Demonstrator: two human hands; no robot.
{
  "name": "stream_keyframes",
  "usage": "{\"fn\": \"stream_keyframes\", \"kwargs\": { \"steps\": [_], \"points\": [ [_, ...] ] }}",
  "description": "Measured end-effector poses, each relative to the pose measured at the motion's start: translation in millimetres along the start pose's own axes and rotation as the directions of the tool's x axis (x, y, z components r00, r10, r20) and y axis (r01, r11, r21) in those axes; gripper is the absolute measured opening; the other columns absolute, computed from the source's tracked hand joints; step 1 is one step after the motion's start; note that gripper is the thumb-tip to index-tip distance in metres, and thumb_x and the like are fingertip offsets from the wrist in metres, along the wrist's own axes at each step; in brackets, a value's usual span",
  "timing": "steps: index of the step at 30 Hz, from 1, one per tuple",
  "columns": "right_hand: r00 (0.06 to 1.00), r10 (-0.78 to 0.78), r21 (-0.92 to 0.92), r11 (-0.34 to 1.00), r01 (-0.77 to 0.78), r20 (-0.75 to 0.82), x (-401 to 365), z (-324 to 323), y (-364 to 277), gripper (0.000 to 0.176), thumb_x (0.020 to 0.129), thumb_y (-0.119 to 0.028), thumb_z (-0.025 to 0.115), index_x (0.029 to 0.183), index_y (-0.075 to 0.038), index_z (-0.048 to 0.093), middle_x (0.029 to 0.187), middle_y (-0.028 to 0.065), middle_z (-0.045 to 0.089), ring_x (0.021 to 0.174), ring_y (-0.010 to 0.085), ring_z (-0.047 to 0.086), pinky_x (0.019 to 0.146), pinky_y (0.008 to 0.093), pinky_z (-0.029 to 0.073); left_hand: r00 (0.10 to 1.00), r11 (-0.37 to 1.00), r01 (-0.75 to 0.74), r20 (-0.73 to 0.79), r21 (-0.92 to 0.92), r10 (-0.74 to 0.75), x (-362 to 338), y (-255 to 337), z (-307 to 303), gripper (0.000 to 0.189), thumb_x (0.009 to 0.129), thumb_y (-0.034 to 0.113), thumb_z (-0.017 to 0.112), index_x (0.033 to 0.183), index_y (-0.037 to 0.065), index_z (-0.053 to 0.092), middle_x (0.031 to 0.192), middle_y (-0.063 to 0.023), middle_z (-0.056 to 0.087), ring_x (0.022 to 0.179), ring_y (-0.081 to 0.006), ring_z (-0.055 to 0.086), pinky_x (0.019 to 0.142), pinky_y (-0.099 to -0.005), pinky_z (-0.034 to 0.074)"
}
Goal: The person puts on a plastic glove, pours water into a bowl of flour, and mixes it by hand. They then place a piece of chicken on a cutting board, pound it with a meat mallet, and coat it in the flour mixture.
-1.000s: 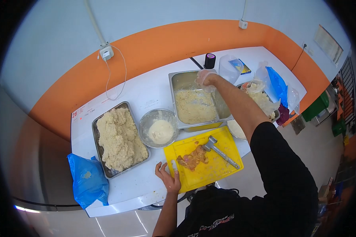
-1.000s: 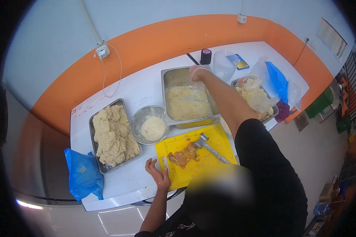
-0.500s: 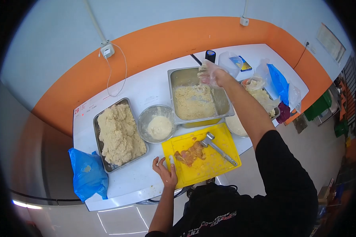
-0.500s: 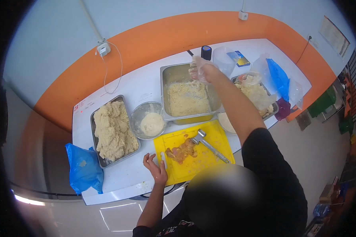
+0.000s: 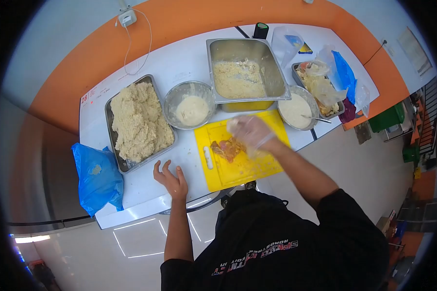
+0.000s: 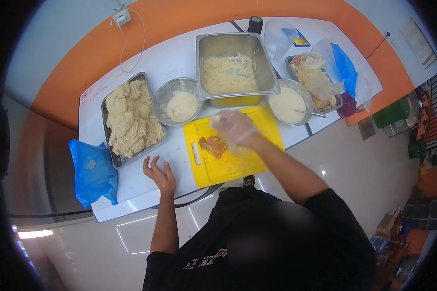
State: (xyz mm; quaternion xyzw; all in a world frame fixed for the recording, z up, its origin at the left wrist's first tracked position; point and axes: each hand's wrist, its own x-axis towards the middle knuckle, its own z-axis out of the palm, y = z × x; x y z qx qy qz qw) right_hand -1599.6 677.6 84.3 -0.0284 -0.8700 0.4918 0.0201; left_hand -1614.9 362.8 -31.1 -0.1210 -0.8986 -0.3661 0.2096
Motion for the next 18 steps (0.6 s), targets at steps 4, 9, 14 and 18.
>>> {"fn": "stream_keyframes", "kwargs": {
  "steps": [4,9,14,18],
  "points": [
    [0.990,-0.001,-0.683,0.724,0.097,0.138,-17,76,10,0.029,0.089,-0.025,0.052,0.096,-0.004,0.070,0.097,0.0175,0.069,0.080,0.0335,0.067,0.075,0.0413,0.053,1.000,1.000,-0.015,0.015,-0.023,0.015,-5,-1,-4,0.034,0.089,0.011,0.056,0.120,-0.002,0.051,0.138,-0.0263,0.031,0.128,-0.0405,0.028,0.107,-0.0518,0.023],
    [0.995,-0.091,-0.805,0.586,0.092,0.048,-9,112,33,0.026,0.089,-0.021,0.051,0.094,-0.005,0.071,0.097,0.0168,0.069,0.084,0.0321,0.067,0.077,0.0400,0.053,1.000,0.994,-0.020,-0.008,-0.106,0.020,-6,-10,-8,0.036,0.088,0.014,0.058,0.120,-0.003,0.051,0.139,-0.0264,0.031,0.127,-0.0408,0.029,0.106,-0.0524,0.023],
    [0.992,0.076,-0.851,0.522,0.050,0.105,-3,107,47,0.023,0.090,-0.015,0.051,0.095,-0.005,0.071,0.097,0.0154,0.070,0.090,0.0291,0.068,0.077,0.0372,0.054,0.991,0.998,0.020,-0.133,-0.053,-0.027,1,-38,-36,0.036,0.088,0.012,0.057,0.119,-0.005,0.051,0.138,-0.0263,0.030,0.127,-0.0409,0.028,0.106,-0.0516,0.024],
    [0.998,0.005,-0.858,0.510,0.057,0.070,5,91,43,0.025,0.092,-0.019,0.051,0.089,-0.005,0.072,0.090,0.0146,0.071,0.083,0.0292,0.070,0.072,0.0374,0.055,0.985,0.999,0.041,-0.166,-0.033,-0.046,3,-53,-43,0.037,0.086,0.010,0.057,0.119,-0.006,0.051,0.138,-0.0262,0.031,0.127,-0.0407,0.029,0.106,-0.0521,0.024]
  ]
}}
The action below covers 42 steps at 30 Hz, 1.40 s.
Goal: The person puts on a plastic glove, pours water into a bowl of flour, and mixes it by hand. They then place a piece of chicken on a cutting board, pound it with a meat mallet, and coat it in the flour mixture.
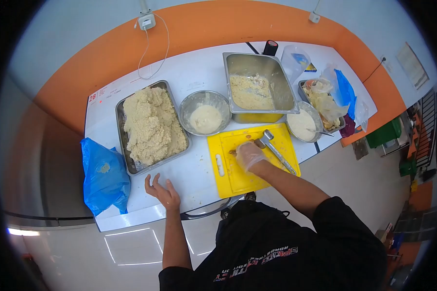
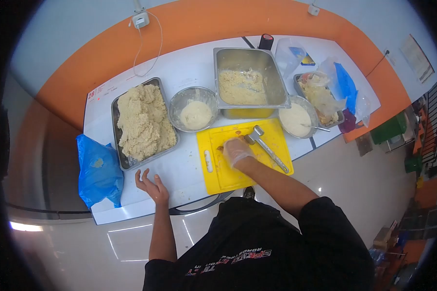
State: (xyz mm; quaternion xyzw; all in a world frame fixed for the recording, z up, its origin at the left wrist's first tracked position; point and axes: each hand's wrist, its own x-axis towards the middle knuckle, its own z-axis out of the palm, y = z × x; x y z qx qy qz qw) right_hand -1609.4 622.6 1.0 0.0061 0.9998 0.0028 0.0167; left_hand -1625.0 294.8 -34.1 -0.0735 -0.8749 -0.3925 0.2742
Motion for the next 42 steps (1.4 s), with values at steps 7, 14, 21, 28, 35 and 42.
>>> {"fn": "stream_keyframes", "kwargs": {
  "steps": [7,14,21,28,35,42],
  "points": [
    [0.975,0.084,0.702,0.682,-0.207,0.206,1,-96,51,0.032,0.086,-0.028,0.061,0.079,0.003,0.066,0.070,0.0138,0.066,0.063,0.0230,0.062,0.064,0.0345,0.049,0.997,0.999,-0.016,0.080,0.042,0.012,1,1,-3,0.036,0.088,0.013,0.054,0.120,-0.005,0.050,0.137,-0.0270,0.034,0.126,-0.0406,0.031,0.106,-0.0522,0.024],
    [0.944,0.131,0.928,0.184,-0.324,0.303,30,-151,53,0.016,0.084,-0.018,0.059,0.084,-0.002,0.062,0.073,0.0067,0.059,0.067,0.0113,0.054,0.062,0.0278,0.044,0.996,0.999,-0.016,0.086,0.052,0.011,5,-1,-5,0.037,0.088,0.015,0.054,0.120,-0.003,0.050,0.137,-0.0256,0.035,0.126,-0.0408,0.032,0.105,-0.0520,0.025],
    [0.985,-0.022,0.948,0.275,-0.161,0.174,122,-158,44,0.010,0.084,-0.013,0.056,0.086,-0.004,0.062,0.074,0.0072,0.058,0.069,0.0137,0.056,0.066,0.0275,0.047,0.997,0.998,-0.002,0.072,0.057,-0.002,5,-4,-4,0.041,0.086,0.020,0.058,0.119,-0.003,0.052,0.134,-0.0252,0.038,0.123,-0.0430,0.034,0.104,-0.0545,0.026],
    [0.979,-0.186,0.416,0.899,0.134,0.087,174,-156,-15,0.028,0.082,-0.025,0.062,0.096,-0.001,0.068,0.094,0.0196,0.068,0.089,0.0353,0.065,0.082,0.0400,0.052,0.995,0.997,0.004,0.094,0.072,-0.010,5,-5,-4,0.044,0.087,0.024,0.058,0.121,-0.002,0.052,0.135,-0.0235,0.039,0.124,-0.0427,0.034,0.104,-0.0536,0.026],
    [0.953,-0.227,0.151,0.968,0.199,0.200,175,-71,-44,0.039,0.085,-0.032,0.062,0.109,-0.001,0.062,0.102,0.0236,0.066,0.105,0.0370,0.062,0.091,0.0415,0.049,0.992,0.996,0.011,0.123,0.088,-0.022,7,-6,-4,0.045,0.089,0.030,0.056,0.121,-0.001,0.052,0.135,-0.0219,0.040,0.125,-0.0421,0.034,0.105,-0.0538,0.026],
    [0.924,-0.291,0.225,0.945,0.237,0.249,199,-121,-29,0.033,0.085,-0.025,0.057,0.104,0.001,0.062,0.098,0.0248,0.066,0.094,0.0378,0.064,0.083,0.0417,0.050,0.992,0.997,0.007,0.125,0.076,-0.016,6,-8,-3,0.047,0.090,0.034,0.054,0.122,0.000,0.051,0.135,-0.0210,0.040,0.126,-0.0420,0.034,0.105,-0.0538,0.026]
  ]
}}
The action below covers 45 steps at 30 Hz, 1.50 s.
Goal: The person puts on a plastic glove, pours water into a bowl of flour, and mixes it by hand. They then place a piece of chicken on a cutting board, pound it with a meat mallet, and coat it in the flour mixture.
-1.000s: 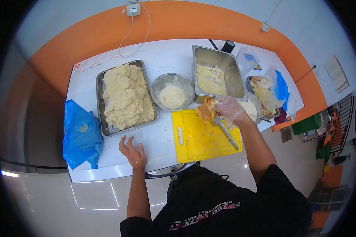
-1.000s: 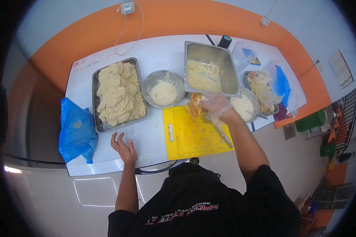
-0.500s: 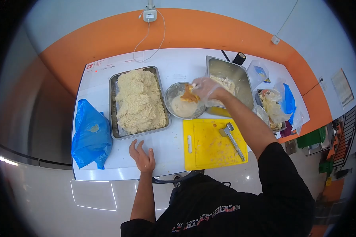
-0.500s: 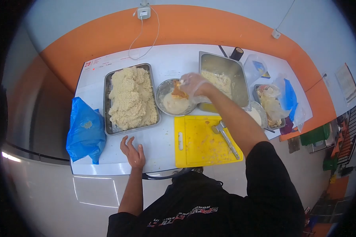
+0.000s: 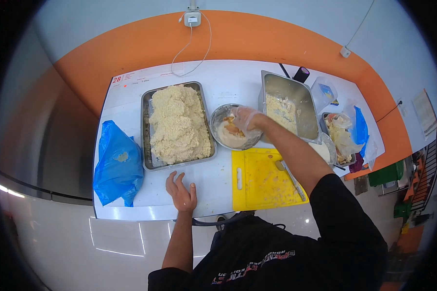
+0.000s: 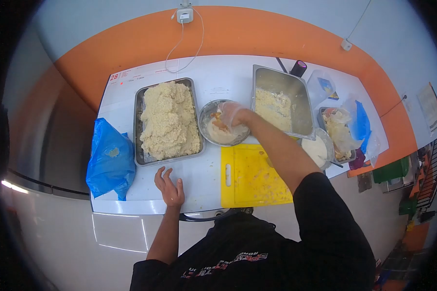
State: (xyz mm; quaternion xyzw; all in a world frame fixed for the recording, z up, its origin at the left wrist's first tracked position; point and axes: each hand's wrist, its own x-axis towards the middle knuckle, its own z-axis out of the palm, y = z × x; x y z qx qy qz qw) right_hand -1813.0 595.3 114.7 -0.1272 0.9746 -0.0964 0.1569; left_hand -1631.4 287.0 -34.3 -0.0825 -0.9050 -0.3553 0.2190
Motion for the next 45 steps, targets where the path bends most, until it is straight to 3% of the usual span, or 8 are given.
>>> {"fn": "stream_keyframes", "kwargs": {
  "steps": [5,14,17,27,32,34,41,45],
  "points": [
    [0.991,0.096,0.381,0.916,-0.125,0.096,-17,-52,-7,0.038,0.083,-0.028,0.054,0.103,0.002,0.066,0.097,0.0246,0.068,0.088,0.0375,0.066,0.077,0.0417,0.050,1.000,1.000,0.000,0.006,-0.007,0.000,-1,1,-1,0.048,0.091,0.037,0.051,0.122,0.000,0.051,0.135,-0.0207,0.039,0.126,-0.0419,0.034,0.105,-0.0538,0.026],
    [0.945,-0.001,-0.218,0.973,-0.075,-0.328,7,-14,14,0.039,0.080,-0.032,0.064,0.100,0.001,0.067,0.095,0.0219,0.068,0.089,0.0358,0.067,0.080,0.0408,0.053,1.000,1.000,-0.017,-0.021,-0.020,0.017,-1,1,0,0.046,0.090,0.033,0.054,0.122,-0.001,0.052,0.135,-0.0208,0.040,0.126,-0.0417,0.035,0.105,-0.0536,0.026],
    [1.000,0.002,-0.258,0.966,0.004,0.024,6,9,-16,0.030,0.080,-0.025,0.061,0.098,-0.003,0.071,0.101,0.0216,0.068,0.095,0.0352,0.066,0.085,0.0403,0.051,1.000,1.000,-0.010,-0.008,-0.017,0.010,-1,2,-2,0.045,0.089,0.031,0.054,0.121,-0.001,0.052,0.135,-0.0208,0.040,0.125,-0.0417,0.035,0.105,-0.0533,0.026],
    [0.983,0.143,-0.155,0.975,-0.160,-0.119,20,80,-14,0.026,0.081,-0.017,0.061,0.098,-0.001,0.071,0.105,0.0220,0.068,0.098,0.0342,0.067,0.083,0.0400,0.054,1.000,1.000,0.001,-0.002,0.023,-0.001,-1,4,-2,0.045,0.088,0.031,0.055,0.122,0.000,0.051,0.136,-0.0199,0.039,0.126,-0.0411,0.034,0.105,-0.0524,0.026],
    [0.989,0.147,-0.215,0.966,-0.141,0.010,13,5,-8,0.030,0.081,-0.023,0.064,0.100,0.000,0.070,0.107,0.0203,0.068,0.098,0.0343,0.067,0.084,0.0390,0.053,1.000,1.000,0.001,-0.010,0.005,-0.001,-1,4,-3,0.045,0.087,0.029,0.057,0.121,0.000,0.052,0.135,-0.0205,0.040,0.125,-0.0415,0.035,0.105,-0.0526,0.026],
    [0.974,0.106,-0.148,0.979,-0.137,-0.203,16,-3,7,0.032,0.074,-0.029,0.072,0.092,-0.002,0.072,0.095,0.0220,0.068,0.092,0.0346,0.067,0.080,0.0404,0.054,1.000,1.000,-0.006,-0.016,-0.010,0.006,0,5,-4,0.045,0.086,0.028,0.057,0.121,-0.001,0.052,0.134,-0.0207,0.040,0.124,-0.0416,0.036,0.105,-0.0528,0.027],
    [0.992,0.098,-0.186,0.976,-0.112,-0.080,27,68,-6,0.031,0.081,-0.027,0.065,0.096,-0.001,0.070,0.108,0.0210,0.067,0.101,0.0354,0.065,0.088,0.0405,0.052,1.000,1.000,-0.008,-0.014,0.020,0.008,0,4,-2,0.045,0.087,0.028,0.057,0.121,0.000,0.051,0.135,-0.0203,0.040,0.125,-0.0413,0.035,0.105,-0.0527,0.027],
    [0.974,0.187,0.039,0.982,-0.184,-0.126,25,73,-8,0.040,0.080,-0.035,0.066,0.099,0.000,0.069,0.107,0.0243,0.066,0.103,0.0380,0.063,0.090,0.0423,0.050,1.000,1.000,0.008,-0.006,0.017,-0.008,-1,5,-2,0.044,0.088,0.029,0.056,0.121,0.001,0.051,0.135,-0.0191,0.040,0.125,-0.0407,0.035,0.105,-0.0526,0.027]
  ]
}}
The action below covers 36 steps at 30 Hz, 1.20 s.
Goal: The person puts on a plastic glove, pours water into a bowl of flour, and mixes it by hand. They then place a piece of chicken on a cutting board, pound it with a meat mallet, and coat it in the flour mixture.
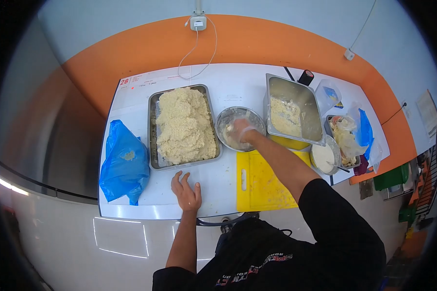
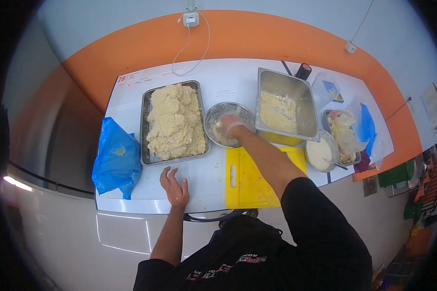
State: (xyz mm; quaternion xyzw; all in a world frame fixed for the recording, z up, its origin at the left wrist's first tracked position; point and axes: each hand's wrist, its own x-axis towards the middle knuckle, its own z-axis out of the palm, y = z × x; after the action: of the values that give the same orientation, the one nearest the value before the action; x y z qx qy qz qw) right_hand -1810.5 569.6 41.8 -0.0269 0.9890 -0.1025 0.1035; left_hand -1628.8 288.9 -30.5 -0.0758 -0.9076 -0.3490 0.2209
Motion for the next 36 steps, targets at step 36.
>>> {"fn": "stream_keyframes", "kwargs": {
  "steps": [36],
  "points": [
    [0.997,0.080,-0.081,0.994,-0.079,0.013,-4,-13,-10,0.030,0.080,-0.022,0.062,0.099,-0.001,0.070,0.108,0.0240,0.066,0.099,0.0366,0.066,0.084,0.0423,0.054,1.000,1.000,-0.011,-0.014,-0.001,0.011,1,1,-3,0.044,0.087,0.028,0.058,0.121,0.001,0.052,0.133,-0.0197,0.041,0.124,-0.0407,0.037,0.104,-0.0526,0.028]
  ]
}}
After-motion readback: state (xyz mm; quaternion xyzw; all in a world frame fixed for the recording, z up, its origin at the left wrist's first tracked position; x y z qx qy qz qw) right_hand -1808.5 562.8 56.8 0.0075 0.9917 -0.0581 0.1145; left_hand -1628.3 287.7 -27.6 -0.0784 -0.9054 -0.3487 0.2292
